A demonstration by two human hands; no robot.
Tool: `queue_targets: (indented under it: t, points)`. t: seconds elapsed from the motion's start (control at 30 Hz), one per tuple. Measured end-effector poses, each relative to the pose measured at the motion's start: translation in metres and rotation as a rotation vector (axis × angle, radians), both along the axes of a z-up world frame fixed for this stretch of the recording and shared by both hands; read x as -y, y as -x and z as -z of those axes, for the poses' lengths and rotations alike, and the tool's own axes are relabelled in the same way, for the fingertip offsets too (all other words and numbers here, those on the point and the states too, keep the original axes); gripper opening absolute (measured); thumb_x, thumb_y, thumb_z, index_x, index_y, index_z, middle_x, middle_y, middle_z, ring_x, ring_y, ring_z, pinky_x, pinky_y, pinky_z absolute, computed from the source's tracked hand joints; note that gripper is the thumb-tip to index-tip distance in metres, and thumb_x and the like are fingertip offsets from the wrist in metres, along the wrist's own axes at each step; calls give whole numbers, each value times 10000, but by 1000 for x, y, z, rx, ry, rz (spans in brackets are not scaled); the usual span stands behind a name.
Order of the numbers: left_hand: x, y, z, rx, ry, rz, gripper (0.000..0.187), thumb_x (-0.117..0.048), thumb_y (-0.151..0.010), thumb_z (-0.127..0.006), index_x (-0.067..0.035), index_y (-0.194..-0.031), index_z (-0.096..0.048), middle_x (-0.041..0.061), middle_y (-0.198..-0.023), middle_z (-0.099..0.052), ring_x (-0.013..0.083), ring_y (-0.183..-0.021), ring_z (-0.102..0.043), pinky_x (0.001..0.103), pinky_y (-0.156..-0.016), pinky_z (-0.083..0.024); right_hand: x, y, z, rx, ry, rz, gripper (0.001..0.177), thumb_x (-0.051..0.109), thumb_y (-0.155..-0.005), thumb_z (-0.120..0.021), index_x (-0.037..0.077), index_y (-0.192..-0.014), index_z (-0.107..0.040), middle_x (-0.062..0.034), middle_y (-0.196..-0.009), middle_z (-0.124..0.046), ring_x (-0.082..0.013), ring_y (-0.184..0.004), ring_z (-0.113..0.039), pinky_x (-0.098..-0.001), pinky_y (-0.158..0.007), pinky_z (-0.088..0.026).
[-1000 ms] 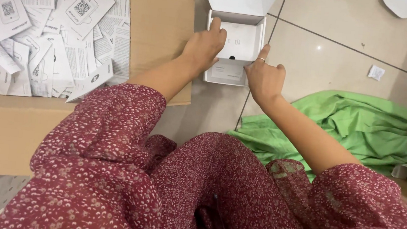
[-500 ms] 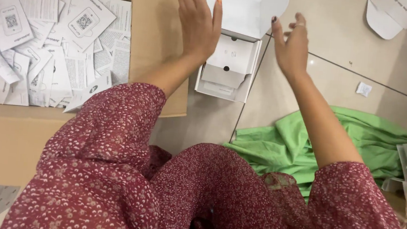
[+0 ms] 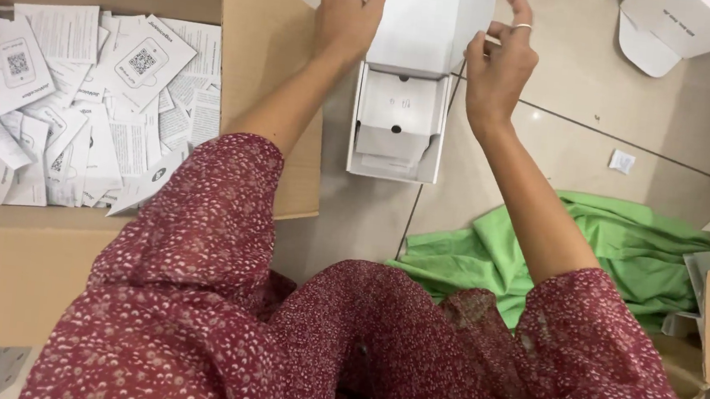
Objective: The person packs and organizes small electronic device boxes and manuals.
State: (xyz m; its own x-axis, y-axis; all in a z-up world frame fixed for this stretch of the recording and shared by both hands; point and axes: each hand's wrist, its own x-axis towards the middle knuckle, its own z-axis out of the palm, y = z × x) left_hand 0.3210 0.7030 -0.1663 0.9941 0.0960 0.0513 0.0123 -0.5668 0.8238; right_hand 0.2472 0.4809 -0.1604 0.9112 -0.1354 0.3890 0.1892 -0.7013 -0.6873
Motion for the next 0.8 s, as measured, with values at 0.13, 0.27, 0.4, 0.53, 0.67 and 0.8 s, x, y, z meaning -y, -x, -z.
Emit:
queue_targets:
  t: [0.13, 0.27, 0.4, 0.53, 0.67, 0.8]
  points:
    - [-19, 11, -5, 70, 46, -4, 455, -414, -946, -643, 17, -1092, -651, 219, -835, -743, 381, -828, -737, 471, -797, -561, -3, 29, -11, 126, -333, -53, 580, -133, -927, -621, -34, -1452, -398, -105, -989, -681, -137, -865, -734, -272, -766, -669]
    - [-15, 36, 23, 216, -65, 147, 384, -333, -1066, -561, 33, -1082, -674, 259, -904, -714, 453, -891, -696, 527, -807, -549, 16, 53, -6, -68, -332, -64, 412, -102, -879, -680, -52, -1263, -540, -92, -1004, -674, -151, -903, -755, -272, -767, -648]
    - [-15, 93, 18, 40, -18, 268, 331, -292, -1122, -485, -2, -1204, -621, 272, -990, -721, 469, -978, -684, 541, -877, -531, 11, 82, -17, -81, -157, -92, 260, -60, -883, -715, -64, -1135, -652, -114, -1013, -715, -158, -882, -755, -274, -760, -618]
    - [-27, 111, 47, -20, 26, 449, 558, -138, -944, -610, -29, -1441, -382, 302, -1207, -659, 500, -1139, -596, 540, -945, -485, 7, 102, -7, -209, 34, -129, 184, 12, -917, -701, -68, -1081, -680, -211, -928, -723, -299, -777, -674, -396, -703, -537]
    - [-38, 110, 61, -115, -78, 624, 1013, 81, -733, -660, -59, -1574, -114, 306, -1348, -575, 485, -1233, -551, 507, -989, -467, 23, 101, 29, -136, 109, -202, 210, -22, -909, -617, -68, -1107, -669, -257, -1020, -713, -373, -942, -696, -455, -804, -560]
    - [-43, 97, 84, -266, -262, 604, 975, 135, -806, -544, -111, -1652, -128, 272, -1363, -589, 432, -1252, -581, 456, -1011, -484, 36, 101, 61, -127, 206, -205, 249, -10, -920, -655, -58, -1164, -672, -271, -1118, -699, -428, -1045, -655, -476, -862, -548]
